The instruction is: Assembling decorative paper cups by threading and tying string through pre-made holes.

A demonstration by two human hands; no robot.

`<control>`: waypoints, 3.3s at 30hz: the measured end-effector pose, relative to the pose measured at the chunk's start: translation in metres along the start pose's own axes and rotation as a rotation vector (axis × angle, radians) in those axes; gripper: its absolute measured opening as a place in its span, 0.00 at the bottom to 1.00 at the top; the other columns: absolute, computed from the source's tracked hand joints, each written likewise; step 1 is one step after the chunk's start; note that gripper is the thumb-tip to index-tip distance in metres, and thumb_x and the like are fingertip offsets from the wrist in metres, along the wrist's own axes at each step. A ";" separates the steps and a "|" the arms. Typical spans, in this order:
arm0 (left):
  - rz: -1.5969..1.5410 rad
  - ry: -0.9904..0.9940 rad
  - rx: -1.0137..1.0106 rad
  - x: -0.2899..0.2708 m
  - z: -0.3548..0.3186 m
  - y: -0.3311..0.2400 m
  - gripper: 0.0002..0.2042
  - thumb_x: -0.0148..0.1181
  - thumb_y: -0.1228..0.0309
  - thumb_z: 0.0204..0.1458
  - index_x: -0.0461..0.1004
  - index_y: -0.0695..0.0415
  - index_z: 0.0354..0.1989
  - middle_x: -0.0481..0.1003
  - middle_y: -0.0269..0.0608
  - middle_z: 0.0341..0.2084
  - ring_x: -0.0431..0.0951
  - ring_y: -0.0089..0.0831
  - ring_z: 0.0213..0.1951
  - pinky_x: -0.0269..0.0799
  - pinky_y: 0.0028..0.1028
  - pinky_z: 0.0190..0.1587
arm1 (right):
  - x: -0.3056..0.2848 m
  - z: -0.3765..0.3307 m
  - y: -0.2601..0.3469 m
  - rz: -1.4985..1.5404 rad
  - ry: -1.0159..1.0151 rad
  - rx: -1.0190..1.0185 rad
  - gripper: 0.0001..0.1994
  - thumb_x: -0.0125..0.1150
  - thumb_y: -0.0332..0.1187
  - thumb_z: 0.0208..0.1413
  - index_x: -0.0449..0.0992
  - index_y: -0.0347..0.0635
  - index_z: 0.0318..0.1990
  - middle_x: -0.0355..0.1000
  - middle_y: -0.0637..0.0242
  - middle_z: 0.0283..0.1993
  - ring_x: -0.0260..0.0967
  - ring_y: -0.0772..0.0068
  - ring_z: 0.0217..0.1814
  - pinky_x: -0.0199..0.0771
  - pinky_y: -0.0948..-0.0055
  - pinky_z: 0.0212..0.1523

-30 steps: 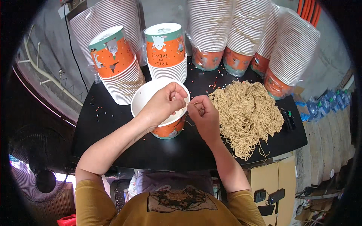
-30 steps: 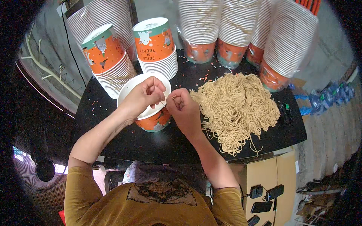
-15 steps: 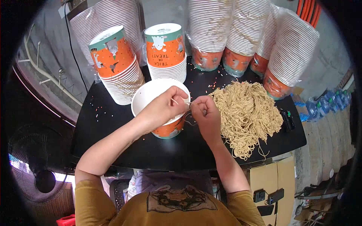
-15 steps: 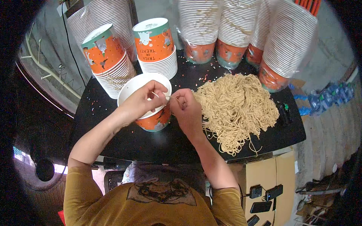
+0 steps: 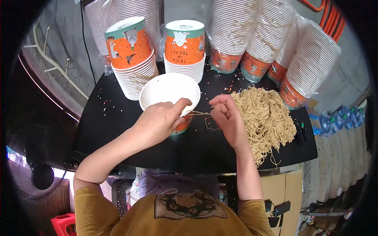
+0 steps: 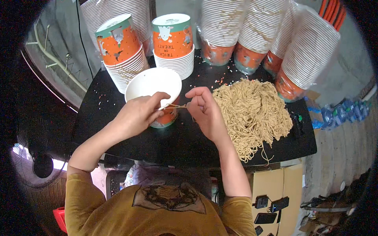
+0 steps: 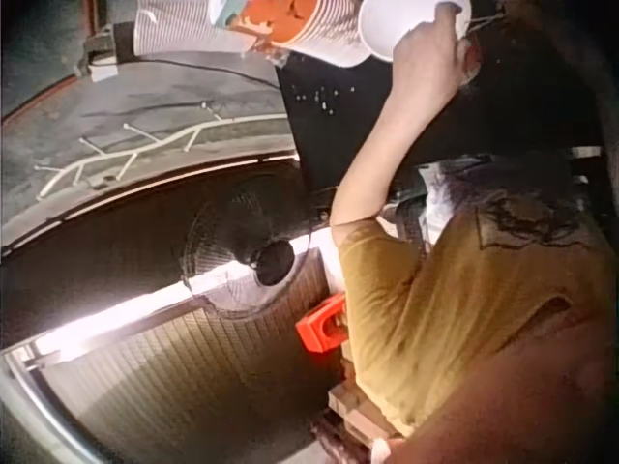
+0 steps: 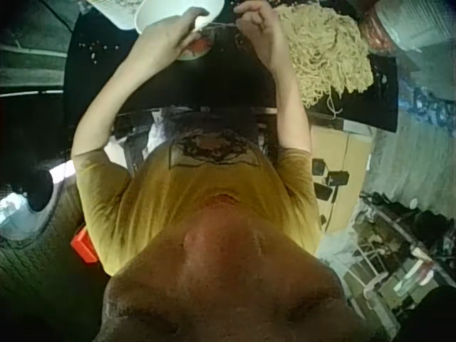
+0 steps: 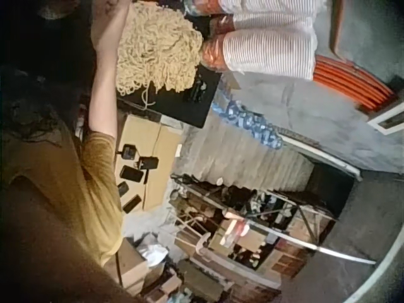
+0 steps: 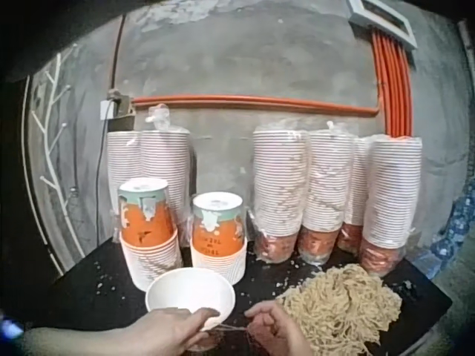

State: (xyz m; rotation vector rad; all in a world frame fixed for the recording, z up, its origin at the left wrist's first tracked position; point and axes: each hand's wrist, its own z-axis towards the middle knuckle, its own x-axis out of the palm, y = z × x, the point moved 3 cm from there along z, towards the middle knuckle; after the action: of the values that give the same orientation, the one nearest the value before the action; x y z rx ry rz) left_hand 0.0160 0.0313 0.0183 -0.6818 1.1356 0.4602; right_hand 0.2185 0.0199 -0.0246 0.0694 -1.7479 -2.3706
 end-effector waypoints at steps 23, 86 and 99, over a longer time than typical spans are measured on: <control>-0.639 -0.338 -0.103 -0.005 -0.036 0.012 0.08 0.58 0.70 0.57 0.75 0.61 0.40 0.74 0.42 0.35 0.77 0.38 0.40 0.71 0.32 0.41 | 0.073 0.033 0.050 -0.185 0.286 0.053 0.09 0.54 0.27 0.60 0.66 0.40 0.46 0.67 0.75 0.27 0.64 0.88 0.30 0.64 0.83 0.30; -0.892 -0.248 0.055 0.000 -0.009 0.156 0.24 0.46 0.58 0.57 0.62 0.59 0.10 0.77 0.47 0.47 0.56 0.46 0.69 0.55 0.32 0.63 | -0.081 0.045 -0.028 1.089 -0.349 -0.135 0.13 0.54 0.30 0.64 0.70 0.44 0.55 0.77 0.69 0.49 0.76 0.78 0.38 0.73 0.83 0.26; -0.999 -0.341 0.043 0.025 -0.001 0.155 0.24 0.46 0.58 0.56 0.59 0.58 0.10 0.75 0.58 0.46 0.56 0.50 0.68 0.54 0.35 0.63 | -0.081 0.025 -0.012 1.244 -0.337 -0.260 0.05 0.51 0.28 0.62 0.71 0.41 0.43 0.72 0.70 0.37 0.62 0.81 0.30 0.61 0.84 0.23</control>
State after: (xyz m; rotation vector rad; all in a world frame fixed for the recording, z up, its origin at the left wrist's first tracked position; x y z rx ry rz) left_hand -0.0768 0.1413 -0.0450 -0.9886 0.3821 -0.2966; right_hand 0.2929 0.0614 -0.0346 -1.1368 -0.9880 -1.6131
